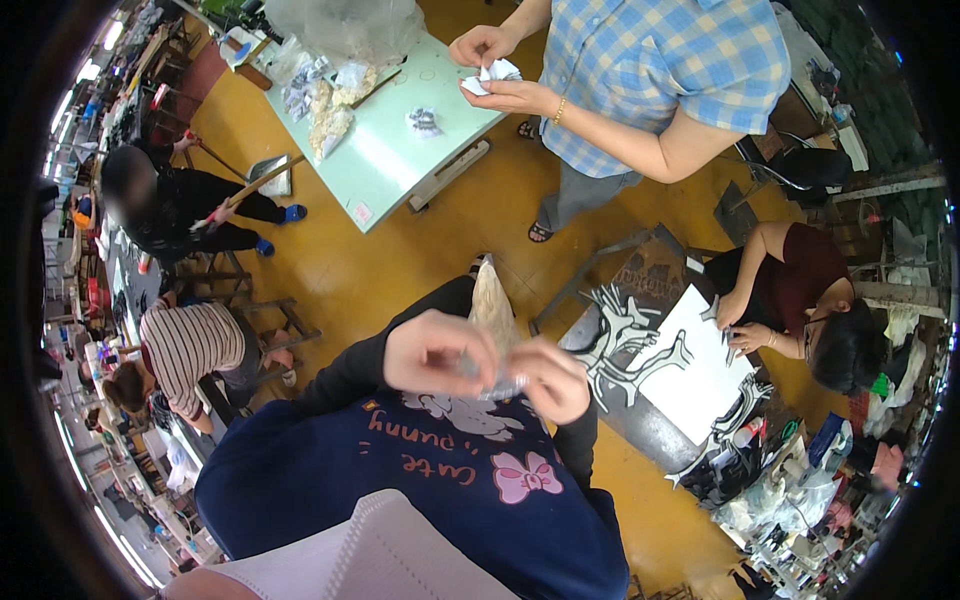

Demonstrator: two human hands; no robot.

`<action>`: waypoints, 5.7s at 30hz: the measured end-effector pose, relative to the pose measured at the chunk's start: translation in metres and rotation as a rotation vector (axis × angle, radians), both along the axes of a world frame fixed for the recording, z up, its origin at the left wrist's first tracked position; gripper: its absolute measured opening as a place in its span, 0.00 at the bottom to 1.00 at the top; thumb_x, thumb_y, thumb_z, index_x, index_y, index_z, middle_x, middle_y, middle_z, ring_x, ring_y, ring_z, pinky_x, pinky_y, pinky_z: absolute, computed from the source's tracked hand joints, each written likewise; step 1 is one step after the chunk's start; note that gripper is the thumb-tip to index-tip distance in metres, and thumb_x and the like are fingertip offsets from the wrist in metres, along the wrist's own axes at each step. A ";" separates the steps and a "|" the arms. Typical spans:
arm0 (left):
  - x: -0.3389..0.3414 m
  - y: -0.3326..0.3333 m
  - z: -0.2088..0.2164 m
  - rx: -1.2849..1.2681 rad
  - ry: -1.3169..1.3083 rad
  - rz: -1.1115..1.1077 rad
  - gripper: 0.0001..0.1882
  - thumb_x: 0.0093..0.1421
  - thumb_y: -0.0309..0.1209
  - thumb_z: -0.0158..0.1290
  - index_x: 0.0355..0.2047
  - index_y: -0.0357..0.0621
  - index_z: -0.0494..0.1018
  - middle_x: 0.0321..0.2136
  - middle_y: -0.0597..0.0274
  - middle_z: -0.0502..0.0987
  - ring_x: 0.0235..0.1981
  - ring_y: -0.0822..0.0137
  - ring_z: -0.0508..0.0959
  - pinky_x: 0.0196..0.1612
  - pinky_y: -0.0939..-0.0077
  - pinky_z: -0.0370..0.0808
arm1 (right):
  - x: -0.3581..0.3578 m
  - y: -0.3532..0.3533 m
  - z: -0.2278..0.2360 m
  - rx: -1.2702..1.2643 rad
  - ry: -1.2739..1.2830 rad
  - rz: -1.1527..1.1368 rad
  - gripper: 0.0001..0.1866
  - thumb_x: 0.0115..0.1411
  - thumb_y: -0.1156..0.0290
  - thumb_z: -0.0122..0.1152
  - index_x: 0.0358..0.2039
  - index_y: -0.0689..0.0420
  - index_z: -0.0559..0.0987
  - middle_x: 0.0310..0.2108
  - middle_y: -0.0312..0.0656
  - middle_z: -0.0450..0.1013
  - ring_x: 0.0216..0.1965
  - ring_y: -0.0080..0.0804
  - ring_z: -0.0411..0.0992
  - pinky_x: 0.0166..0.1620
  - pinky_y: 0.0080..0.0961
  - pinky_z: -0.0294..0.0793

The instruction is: The person picks up small white lace-like craft pieces from a table and places them into a clear plastic bag. They handle the items one at a time, occasionally adjusting the bag and the pile of pieces on the table.

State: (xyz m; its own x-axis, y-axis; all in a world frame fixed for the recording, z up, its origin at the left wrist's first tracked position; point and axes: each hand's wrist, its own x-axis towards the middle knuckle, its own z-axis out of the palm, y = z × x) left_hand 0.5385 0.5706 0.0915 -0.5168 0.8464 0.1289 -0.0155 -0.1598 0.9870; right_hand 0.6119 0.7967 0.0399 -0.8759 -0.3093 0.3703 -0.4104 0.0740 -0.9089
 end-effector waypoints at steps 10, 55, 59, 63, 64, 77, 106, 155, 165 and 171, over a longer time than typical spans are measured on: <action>-0.116 0.056 0.030 0.328 0.065 -1.346 0.07 0.59 0.25 0.52 0.39 0.46 0.73 0.36 0.61 0.75 0.36 0.61 0.78 0.33 0.70 0.76 | -0.087 -0.028 0.035 -0.225 0.387 0.492 0.04 0.56 0.72 0.65 0.32 0.58 0.80 0.30 0.42 0.74 0.23 0.38 0.73 0.23 0.30 0.73; -0.610 0.597 -0.078 -0.234 -0.170 0.809 0.16 0.58 0.23 0.59 0.47 0.41 0.75 0.31 0.70 0.76 0.22 0.88 0.67 0.23 0.89 0.63 | -0.698 0.581 0.013 0.382 0.420 0.475 0.06 0.57 0.66 0.65 0.32 0.52 0.78 0.23 0.35 0.69 0.29 0.32 0.72 0.40 0.28 0.71; -0.624 0.620 -0.107 -0.288 -0.342 0.754 0.13 0.61 0.28 0.57 0.44 0.34 0.74 0.34 0.66 0.78 0.37 0.81 0.74 0.37 0.85 0.72 | -0.733 0.593 -0.017 0.420 0.333 0.473 0.10 0.57 0.65 0.64 0.40 0.49 0.78 0.34 0.38 0.72 0.38 0.36 0.72 0.47 0.32 0.69; -0.655 0.648 -0.158 -0.546 -0.362 0.742 0.12 0.61 0.32 0.57 0.41 0.36 0.76 0.30 0.61 0.80 0.31 0.75 0.77 0.36 0.77 0.73 | -0.755 0.648 -0.073 0.564 0.241 0.157 0.17 0.56 0.66 0.64 0.46 0.50 0.77 0.48 0.43 0.70 0.49 0.43 0.69 0.51 0.37 0.69; -0.659 0.657 -0.169 -0.529 -0.288 0.759 0.13 0.60 0.34 0.58 0.39 0.37 0.76 0.28 0.59 0.80 0.30 0.74 0.77 0.35 0.77 0.73 | -0.759 0.675 -0.093 0.708 0.210 0.080 0.18 0.55 0.67 0.64 0.48 0.51 0.77 0.51 0.44 0.69 0.51 0.44 0.68 0.52 0.38 0.69; -0.678 0.811 -0.263 -0.747 -0.387 1.063 0.17 0.57 0.40 0.60 0.40 0.40 0.78 0.26 0.58 0.80 0.28 0.68 0.79 0.35 0.73 0.75 | -0.689 1.152 -0.174 1.290 -1.237 -1.428 0.40 0.37 0.53 0.77 0.51 0.57 0.75 0.51 0.48 0.72 0.54 0.46 0.69 0.56 0.41 0.68; -0.542 0.664 -0.253 -0.695 -0.510 1.375 0.19 0.54 0.46 0.57 0.38 0.45 0.78 0.31 0.52 0.81 0.35 0.56 0.81 0.39 0.65 0.76 | -0.836 0.919 -0.256 1.203 -0.832 -0.990 0.31 0.38 0.60 0.77 0.39 0.67 0.79 0.39 0.52 0.77 0.39 0.48 0.74 0.44 0.41 0.74; -0.430 0.658 -0.220 -0.385 -0.630 2.012 0.11 0.58 0.33 0.60 0.36 0.39 0.76 0.26 0.67 0.78 0.28 0.78 0.74 0.35 0.82 0.71 | -0.953 0.677 -0.254 0.919 -0.669 -0.324 0.22 0.43 0.63 0.74 0.31 0.70 0.82 0.29 0.52 0.79 0.24 0.44 0.77 0.31 0.34 0.76; -0.492 0.623 -0.205 -0.601 -0.777 2.175 0.13 0.54 0.38 0.62 0.34 0.42 0.78 0.20 0.66 0.75 0.23 0.76 0.72 0.30 0.79 0.70 | -1.042 0.626 -0.293 0.984 -0.613 -0.244 0.28 0.38 0.64 0.76 0.35 0.74 0.81 0.35 0.58 0.79 0.37 0.49 0.77 0.45 0.37 0.73; -0.548 0.580 -0.206 -0.694 -0.851 2.117 0.15 0.54 0.39 0.62 0.35 0.42 0.78 0.22 0.64 0.77 0.25 0.77 0.74 0.31 0.79 0.72 | -1.063 0.647 -0.297 1.024 -0.807 -0.380 0.29 0.37 0.68 0.78 0.40 0.70 0.81 0.40 0.53 0.79 0.39 0.44 0.77 0.47 0.36 0.73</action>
State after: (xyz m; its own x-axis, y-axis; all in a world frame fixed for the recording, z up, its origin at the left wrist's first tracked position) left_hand -0.0092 1.1510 -0.1143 -0.1530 -0.8817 -0.4463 -0.6041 -0.2740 0.7483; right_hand -0.4515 1.4436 -0.2576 -0.8300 0.1728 -0.5303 0.4022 0.8442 -0.3544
